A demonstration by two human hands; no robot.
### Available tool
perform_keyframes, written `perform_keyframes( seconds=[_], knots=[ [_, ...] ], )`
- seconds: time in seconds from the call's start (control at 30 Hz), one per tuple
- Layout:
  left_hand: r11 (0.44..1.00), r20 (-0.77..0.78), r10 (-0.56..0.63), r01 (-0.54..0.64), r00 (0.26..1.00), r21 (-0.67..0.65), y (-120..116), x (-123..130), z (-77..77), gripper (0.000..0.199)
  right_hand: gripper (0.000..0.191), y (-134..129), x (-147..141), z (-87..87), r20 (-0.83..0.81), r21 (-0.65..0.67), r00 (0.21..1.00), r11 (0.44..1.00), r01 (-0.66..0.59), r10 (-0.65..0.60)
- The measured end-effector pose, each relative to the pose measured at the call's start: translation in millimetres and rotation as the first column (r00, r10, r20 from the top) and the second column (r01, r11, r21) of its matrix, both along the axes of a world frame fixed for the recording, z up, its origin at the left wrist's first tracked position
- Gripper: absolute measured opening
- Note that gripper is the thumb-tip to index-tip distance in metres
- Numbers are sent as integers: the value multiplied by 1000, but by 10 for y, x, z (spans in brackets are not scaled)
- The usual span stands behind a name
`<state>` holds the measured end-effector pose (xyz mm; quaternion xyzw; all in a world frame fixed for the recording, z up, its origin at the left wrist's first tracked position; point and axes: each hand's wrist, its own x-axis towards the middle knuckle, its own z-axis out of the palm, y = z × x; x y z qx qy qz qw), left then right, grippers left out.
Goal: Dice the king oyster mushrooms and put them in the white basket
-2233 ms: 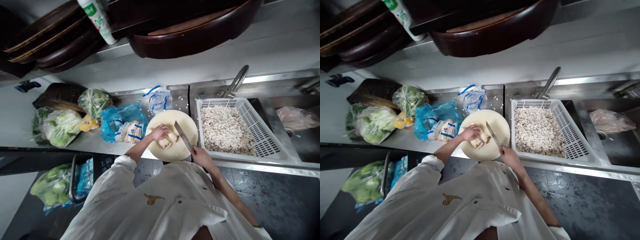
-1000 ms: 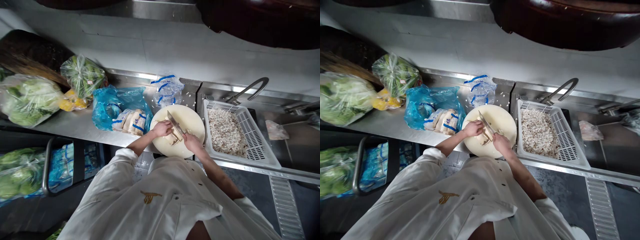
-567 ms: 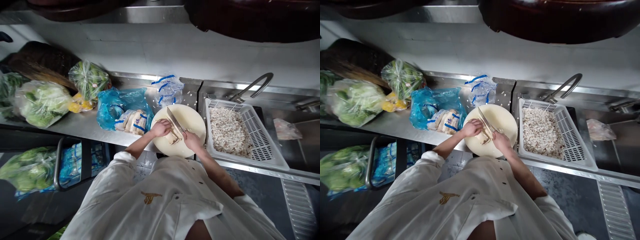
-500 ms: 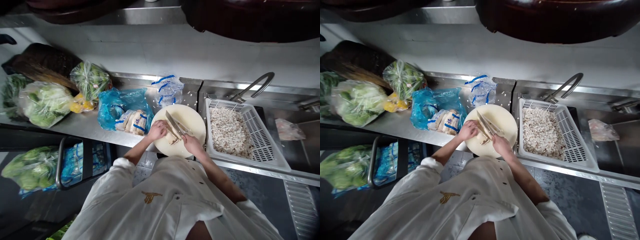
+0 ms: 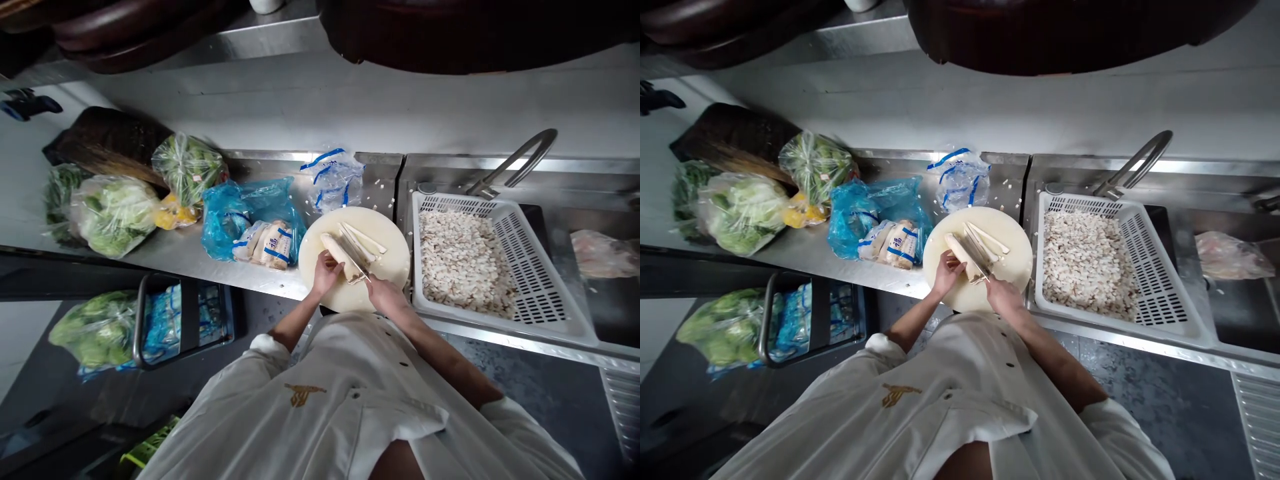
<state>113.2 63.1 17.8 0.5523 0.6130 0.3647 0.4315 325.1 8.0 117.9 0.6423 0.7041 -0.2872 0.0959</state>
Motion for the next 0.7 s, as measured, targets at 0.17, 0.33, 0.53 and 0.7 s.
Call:
perform_keyframes(
  seconds=[0.17,0.33,0.53,0.7],
  knots=[
    [969,-133,-200,216,971,120,104,-321,63,73,46,26,0,-31,1,-32,999,998,48,-48],
    [666,-478,-565,714,672,217,407,-604,185,47,45,-4,-72,-52,-17,-28,998,997,68,-68],
    [600,-565,-574,774,593,203,629,-586,216,46,45,-20,-143,9,25,-19,996,996,89,-89],
    [581,-612,-557,790,560,194,738,-621,221,44,49,-26,-130,236,100,26,987,992,127,-129]
  ],
)
